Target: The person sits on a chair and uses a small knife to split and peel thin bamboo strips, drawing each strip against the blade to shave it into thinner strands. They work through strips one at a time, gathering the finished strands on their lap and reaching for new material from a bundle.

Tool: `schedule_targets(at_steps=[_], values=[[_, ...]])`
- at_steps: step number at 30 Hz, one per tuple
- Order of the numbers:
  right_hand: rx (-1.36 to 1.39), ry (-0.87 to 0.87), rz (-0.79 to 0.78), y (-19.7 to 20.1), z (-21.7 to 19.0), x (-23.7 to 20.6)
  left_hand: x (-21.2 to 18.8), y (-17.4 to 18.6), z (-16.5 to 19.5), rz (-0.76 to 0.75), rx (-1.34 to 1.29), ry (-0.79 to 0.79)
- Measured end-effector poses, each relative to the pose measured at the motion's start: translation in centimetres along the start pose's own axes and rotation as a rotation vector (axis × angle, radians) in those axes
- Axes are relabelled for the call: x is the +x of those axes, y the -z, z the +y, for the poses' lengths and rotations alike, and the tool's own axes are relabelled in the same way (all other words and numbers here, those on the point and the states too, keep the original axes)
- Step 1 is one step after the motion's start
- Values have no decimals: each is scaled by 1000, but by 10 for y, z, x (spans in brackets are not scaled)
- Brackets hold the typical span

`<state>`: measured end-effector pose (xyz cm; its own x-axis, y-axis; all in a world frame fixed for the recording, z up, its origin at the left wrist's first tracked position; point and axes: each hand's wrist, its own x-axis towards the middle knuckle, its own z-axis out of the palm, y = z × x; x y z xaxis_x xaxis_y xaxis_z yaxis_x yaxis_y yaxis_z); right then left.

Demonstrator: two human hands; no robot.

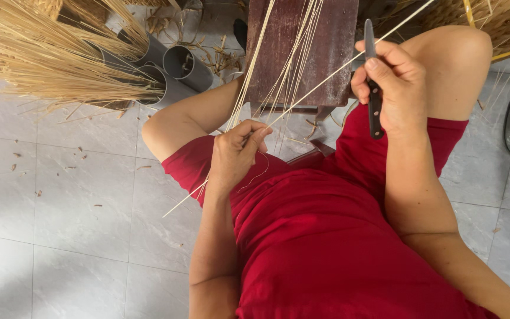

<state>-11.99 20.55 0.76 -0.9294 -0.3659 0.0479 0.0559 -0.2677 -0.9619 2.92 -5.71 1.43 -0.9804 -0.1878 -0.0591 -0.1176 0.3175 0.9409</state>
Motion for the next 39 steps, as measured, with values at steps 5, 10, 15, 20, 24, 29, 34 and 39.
schedule_targets(at_steps=[5,10,15,20,24,29,34,39], values=[[-174,-204,-283,-33,16,-13,9,-16,9,18,-32,-48],[-194,-173,-293,-37,19,-8,10,-19,11,-15,-33,-6],[-137,-78,-145,-20,8,-3,4,-11,3,9,-37,37],[-180,-154,-306,-47,27,-12,6,-19,5,0,-47,33],[-152,-153,-242,-36,24,-7,3,-11,7,5,-20,-4],[-27,-29,27,-5,11,0,-4,1,1,-34,34,-40],[-93,-88,-37,-14,8,-2,4,-7,2,-23,-6,-13],[-265,-265,-351,-51,24,-15,11,-21,8,-8,-46,-18]])
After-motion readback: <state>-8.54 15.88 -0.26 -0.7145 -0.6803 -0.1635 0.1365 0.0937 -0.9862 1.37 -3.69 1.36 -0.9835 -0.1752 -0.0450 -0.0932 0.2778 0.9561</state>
